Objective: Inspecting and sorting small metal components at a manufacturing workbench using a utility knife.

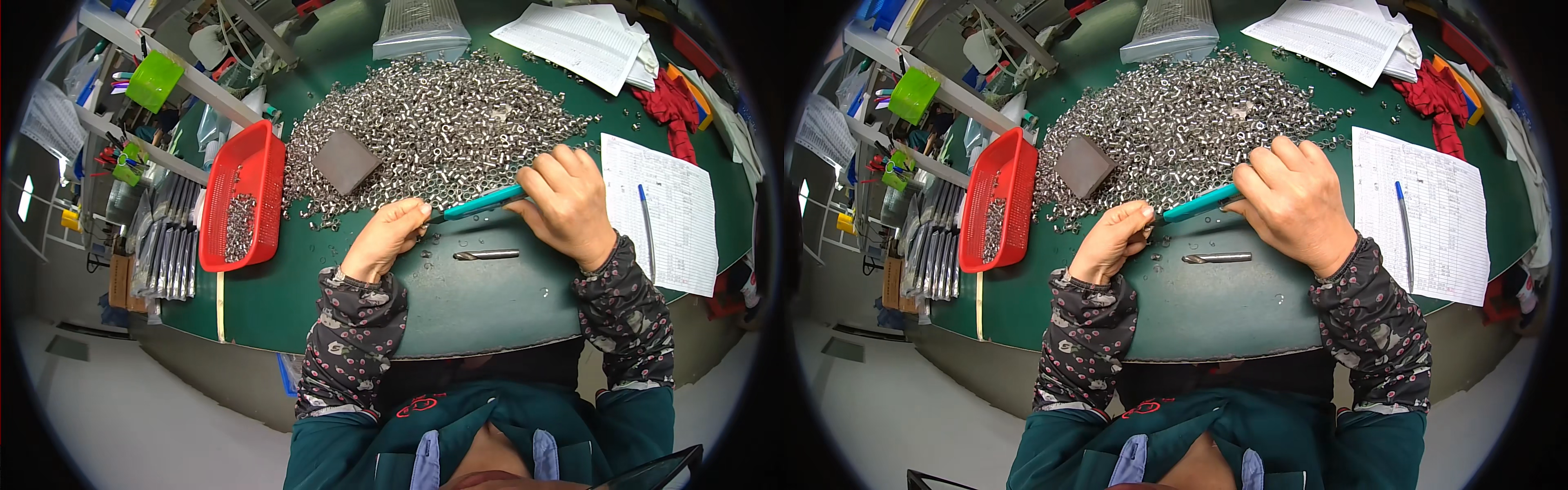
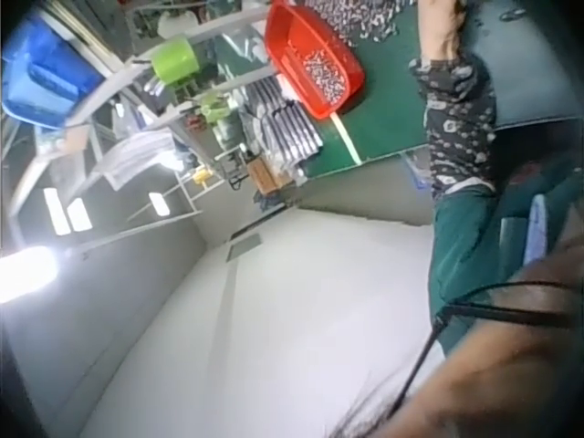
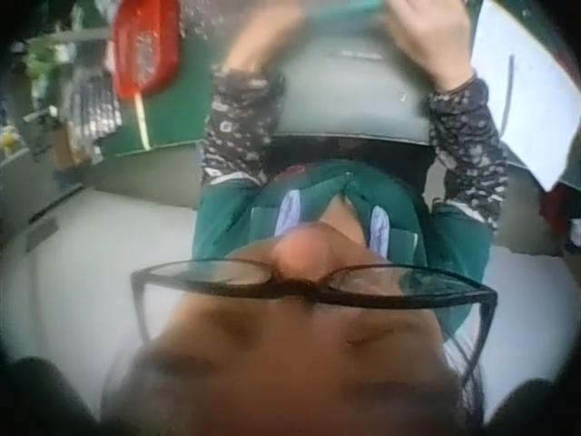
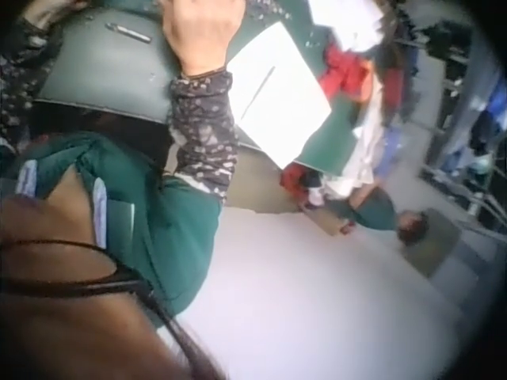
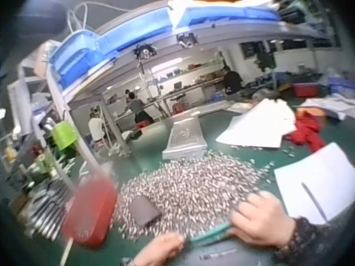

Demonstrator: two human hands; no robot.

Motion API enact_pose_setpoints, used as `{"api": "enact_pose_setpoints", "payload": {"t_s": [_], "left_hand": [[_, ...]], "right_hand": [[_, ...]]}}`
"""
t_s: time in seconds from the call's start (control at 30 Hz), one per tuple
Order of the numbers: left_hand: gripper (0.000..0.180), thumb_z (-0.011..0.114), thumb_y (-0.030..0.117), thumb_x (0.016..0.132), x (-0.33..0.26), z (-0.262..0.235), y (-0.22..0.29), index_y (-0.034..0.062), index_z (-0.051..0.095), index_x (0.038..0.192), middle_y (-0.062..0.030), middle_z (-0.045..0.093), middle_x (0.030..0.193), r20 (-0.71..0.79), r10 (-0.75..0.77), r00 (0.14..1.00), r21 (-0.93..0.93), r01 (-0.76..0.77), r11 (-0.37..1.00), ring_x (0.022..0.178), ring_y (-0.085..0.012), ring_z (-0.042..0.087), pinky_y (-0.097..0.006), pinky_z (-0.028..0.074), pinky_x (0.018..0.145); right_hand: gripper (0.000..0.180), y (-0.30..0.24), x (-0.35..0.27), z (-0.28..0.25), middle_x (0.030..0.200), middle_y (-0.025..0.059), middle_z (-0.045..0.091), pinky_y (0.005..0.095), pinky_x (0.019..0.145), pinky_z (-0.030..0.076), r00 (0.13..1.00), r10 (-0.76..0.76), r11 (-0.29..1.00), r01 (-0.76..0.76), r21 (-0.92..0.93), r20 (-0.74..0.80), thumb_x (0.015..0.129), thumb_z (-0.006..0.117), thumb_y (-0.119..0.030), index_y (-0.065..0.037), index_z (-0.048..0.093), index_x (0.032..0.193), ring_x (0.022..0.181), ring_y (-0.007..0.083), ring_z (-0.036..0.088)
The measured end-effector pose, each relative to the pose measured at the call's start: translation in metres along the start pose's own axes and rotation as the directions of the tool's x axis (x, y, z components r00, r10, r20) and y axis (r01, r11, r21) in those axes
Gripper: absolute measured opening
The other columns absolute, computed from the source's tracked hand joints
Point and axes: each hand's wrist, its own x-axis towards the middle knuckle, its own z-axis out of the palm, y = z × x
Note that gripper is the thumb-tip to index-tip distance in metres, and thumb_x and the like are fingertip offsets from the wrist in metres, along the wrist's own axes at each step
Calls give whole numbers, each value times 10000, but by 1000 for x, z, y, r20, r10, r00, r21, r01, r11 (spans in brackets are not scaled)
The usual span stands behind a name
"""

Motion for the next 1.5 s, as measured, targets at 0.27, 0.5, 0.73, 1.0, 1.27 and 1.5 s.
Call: {"api": "enact_pose_setpoints", "payload": {"t_s": [0.27,0.5,0.73,1.0,1.27,1.5], "left_hand": [[174,459,213,889,1,2,-1,62,501,815,24,401,638,-96,210,973,-235,-227,945,473,-18,279,-137,225,372],[103,461,150,884,2,1,-3,61,498,921,-20,467,780,-115,335,935,-373,-353,858,507,-26,329,-135,261,376],[131,481,155,877,3,3,-2,48,494,952,-13,478,747,-172,304,937,-308,-344,887,500,-22,337,-135,269,376],[109,480,112,872,3,6,-4,50,490,962,3,483,737,-127,348,929,-364,-371,855,467,-10,310,-135,254,366],[101,497,98,861,3,6,-6,37,517,940,2,502,717,-137,353,926,-330,-378,865,459,-6,313,-135,240,371],[110,507,108,858,2,5,-6,25,540,923,3,513,705,-176,316,932,-302,-356,884,466,0,344,-133,247,372]], "right_hand": [[300,1,-7,5,657,54,462,334,551,379,989,148,980,-150,130,22,556,713,-219,-61,506,703,647,228,483],[320,-4,-13,12,624,99,523,384,514,405,906,323,883,-392,258,273,651,666,-328,-40,539,708,596,281,535],[383,-5,-11,13,592,143,551,405,512,417,845,369,836,-484,259,386,701,604,-421,-40,569,695,572,324,555],[403,-5,-14,18,563,150,547,403,517,424,807,378,789,-537,299,454,709,592,-443,-41,601,719,561,330,556],[393,-4,-12,15,542,143,534,404,517,414,759,389,751,-589,298,522,702,600,-444,-51,605,703,549,329,547],[383,-7,-13,16,608,126,560,405,523,415,823,388,818,-515,256,414,690,611,-426,-44,592,709,578,315,553]]}}
